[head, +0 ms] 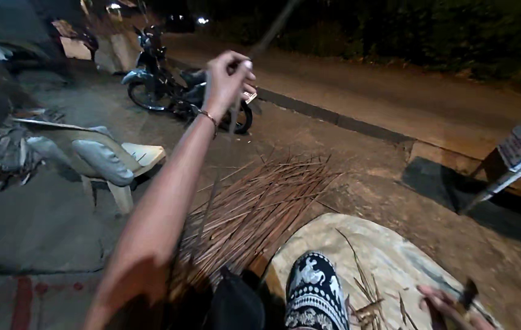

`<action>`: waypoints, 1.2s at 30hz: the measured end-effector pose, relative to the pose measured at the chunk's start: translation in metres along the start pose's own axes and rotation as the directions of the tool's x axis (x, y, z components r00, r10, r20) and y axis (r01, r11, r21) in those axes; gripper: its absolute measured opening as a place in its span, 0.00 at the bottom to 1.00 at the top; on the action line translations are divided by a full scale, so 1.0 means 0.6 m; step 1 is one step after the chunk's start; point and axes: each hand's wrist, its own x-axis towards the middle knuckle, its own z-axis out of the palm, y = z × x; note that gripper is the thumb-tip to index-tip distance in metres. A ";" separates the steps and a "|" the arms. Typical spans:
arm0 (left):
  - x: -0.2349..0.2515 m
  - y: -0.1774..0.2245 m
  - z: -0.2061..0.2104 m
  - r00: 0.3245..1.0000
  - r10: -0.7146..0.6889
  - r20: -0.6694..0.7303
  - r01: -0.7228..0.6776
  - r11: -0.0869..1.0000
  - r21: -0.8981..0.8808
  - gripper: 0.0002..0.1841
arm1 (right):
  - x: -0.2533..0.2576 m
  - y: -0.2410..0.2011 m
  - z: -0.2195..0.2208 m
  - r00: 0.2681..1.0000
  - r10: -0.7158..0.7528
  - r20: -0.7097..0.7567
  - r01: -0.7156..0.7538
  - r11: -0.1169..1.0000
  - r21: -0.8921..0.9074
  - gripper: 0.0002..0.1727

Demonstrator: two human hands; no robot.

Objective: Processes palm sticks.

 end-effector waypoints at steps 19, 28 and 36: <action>-0.334 0.064 0.542 0.415 -0.120 0.902 0.722 0.646 -0.247 0.13 | 0.031 -0.096 0.096 0.990 -0.070 -0.120 0.110 0.922 0.371 0.08; -0.503 -0.035 0.588 0.228 -0.166 0.959 0.867 0.482 -0.123 0.29 | 0.073 0.041 -0.032 0.983 0.067 -0.170 -0.047 0.992 0.120 0.04; -0.541 -0.073 0.633 -0.090 -0.156 0.984 0.783 0.600 0.167 0.18 | 0.097 0.097 -0.105 0.907 0.196 -0.372 -0.100 0.960 0.263 0.04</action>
